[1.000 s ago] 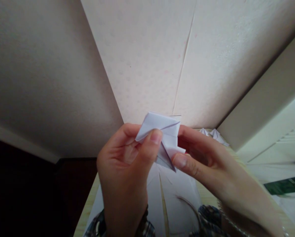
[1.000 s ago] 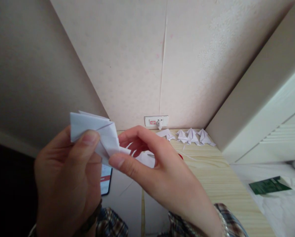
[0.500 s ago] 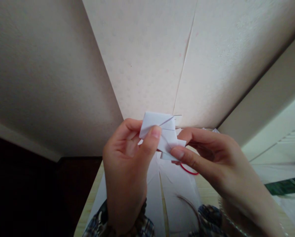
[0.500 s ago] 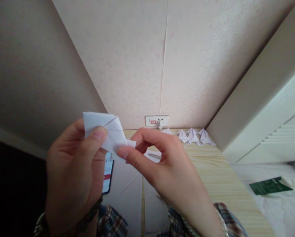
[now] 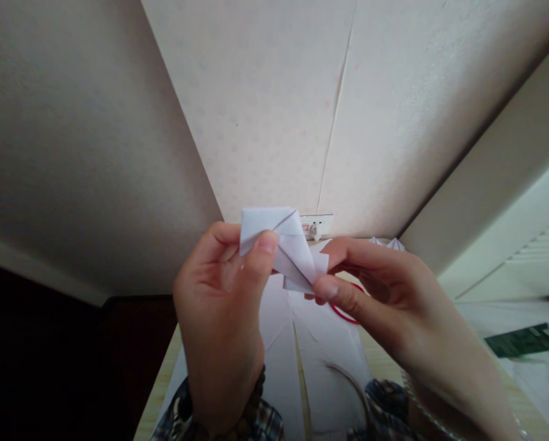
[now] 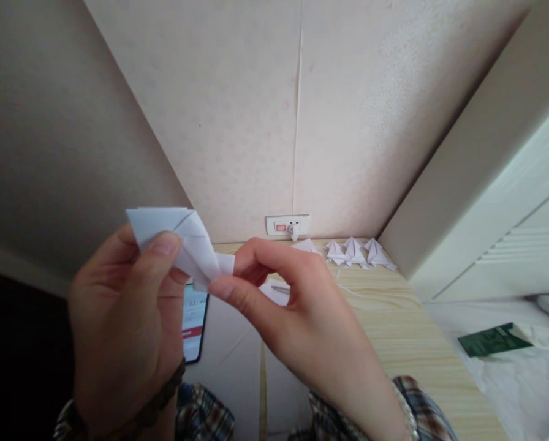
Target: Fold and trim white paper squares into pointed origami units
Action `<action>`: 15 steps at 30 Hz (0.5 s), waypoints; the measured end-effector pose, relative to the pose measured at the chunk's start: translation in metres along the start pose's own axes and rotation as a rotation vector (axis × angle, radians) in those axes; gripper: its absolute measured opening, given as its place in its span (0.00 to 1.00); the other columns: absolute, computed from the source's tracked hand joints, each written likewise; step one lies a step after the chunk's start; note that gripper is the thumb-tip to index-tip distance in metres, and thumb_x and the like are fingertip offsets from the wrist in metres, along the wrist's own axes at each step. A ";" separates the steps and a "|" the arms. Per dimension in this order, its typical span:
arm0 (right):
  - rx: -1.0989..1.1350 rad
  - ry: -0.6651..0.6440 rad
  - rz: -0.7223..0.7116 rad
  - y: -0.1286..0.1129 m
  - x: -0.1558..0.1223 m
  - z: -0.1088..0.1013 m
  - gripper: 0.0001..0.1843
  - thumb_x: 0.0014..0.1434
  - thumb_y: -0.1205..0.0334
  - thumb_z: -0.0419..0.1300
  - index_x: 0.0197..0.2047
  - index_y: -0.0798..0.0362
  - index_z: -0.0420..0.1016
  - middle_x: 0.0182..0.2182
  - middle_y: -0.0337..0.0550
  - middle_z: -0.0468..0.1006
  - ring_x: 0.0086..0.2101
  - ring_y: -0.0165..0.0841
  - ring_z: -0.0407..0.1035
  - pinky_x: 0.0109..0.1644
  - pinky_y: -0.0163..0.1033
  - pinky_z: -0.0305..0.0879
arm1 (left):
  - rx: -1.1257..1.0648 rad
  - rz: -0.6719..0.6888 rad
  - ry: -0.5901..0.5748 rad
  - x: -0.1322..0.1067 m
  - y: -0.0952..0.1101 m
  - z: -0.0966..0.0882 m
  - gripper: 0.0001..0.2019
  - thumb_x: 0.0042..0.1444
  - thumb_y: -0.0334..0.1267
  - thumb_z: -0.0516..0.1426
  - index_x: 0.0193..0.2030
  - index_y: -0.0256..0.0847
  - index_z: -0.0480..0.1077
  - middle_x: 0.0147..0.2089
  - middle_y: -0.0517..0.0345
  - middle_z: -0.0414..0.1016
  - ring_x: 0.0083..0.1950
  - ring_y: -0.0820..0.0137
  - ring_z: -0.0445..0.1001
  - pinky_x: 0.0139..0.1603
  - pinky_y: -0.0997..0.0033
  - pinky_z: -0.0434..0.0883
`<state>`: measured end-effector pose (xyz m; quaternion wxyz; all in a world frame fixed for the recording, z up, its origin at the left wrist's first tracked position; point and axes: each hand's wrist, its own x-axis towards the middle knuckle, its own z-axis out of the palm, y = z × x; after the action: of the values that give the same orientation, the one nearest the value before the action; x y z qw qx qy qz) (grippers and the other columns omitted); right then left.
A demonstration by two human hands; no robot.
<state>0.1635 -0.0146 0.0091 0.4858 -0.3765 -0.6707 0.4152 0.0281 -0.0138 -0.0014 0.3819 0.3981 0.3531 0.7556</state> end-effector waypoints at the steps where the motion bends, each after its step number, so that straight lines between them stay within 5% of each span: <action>1: -0.005 -0.002 0.007 0.000 0.000 0.000 0.12 0.60 0.60 0.67 0.27 0.52 0.72 0.22 0.30 0.71 0.25 0.23 0.63 0.28 0.30 0.57 | 0.003 0.014 0.004 0.000 0.000 0.000 0.06 0.54 0.30 0.65 0.28 0.44 0.78 0.26 0.67 0.79 0.27 0.77 0.75 0.27 0.82 0.74; 6: -0.075 0.015 0.011 0.000 -0.002 0.002 0.14 0.60 0.61 0.66 0.24 0.52 0.70 0.21 0.30 0.71 0.25 0.23 0.64 0.27 0.31 0.56 | 0.033 0.066 0.020 0.000 -0.002 0.001 0.09 0.53 0.25 0.63 0.27 0.42 0.76 0.25 0.69 0.78 0.26 0.79 0.74 0.27 0.85 0.73; 15: -0.104 0.107 -0.041 0.003 0.000 -0.009 0.13 0.61 0.60 0.66 0.26 0.50 0.71 0.22 0.32 0.74 0.26 0.25 0.66 0.24 0.31 0.55 | 0.101 -0.040 -0.092 0.003 0.005 -0.005 0.08 0.53 0.25 0.64 0.31 0.44 0.73 0.27 0.69 0.78 0.24 0.79 0.75 0.25 0.87 0.73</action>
<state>0.1721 -0.0117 0.0076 0.5089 -0.4091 -0.6720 0.3494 0.0208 -0.0141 0.0013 0.3923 0.4440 0.3807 0.7100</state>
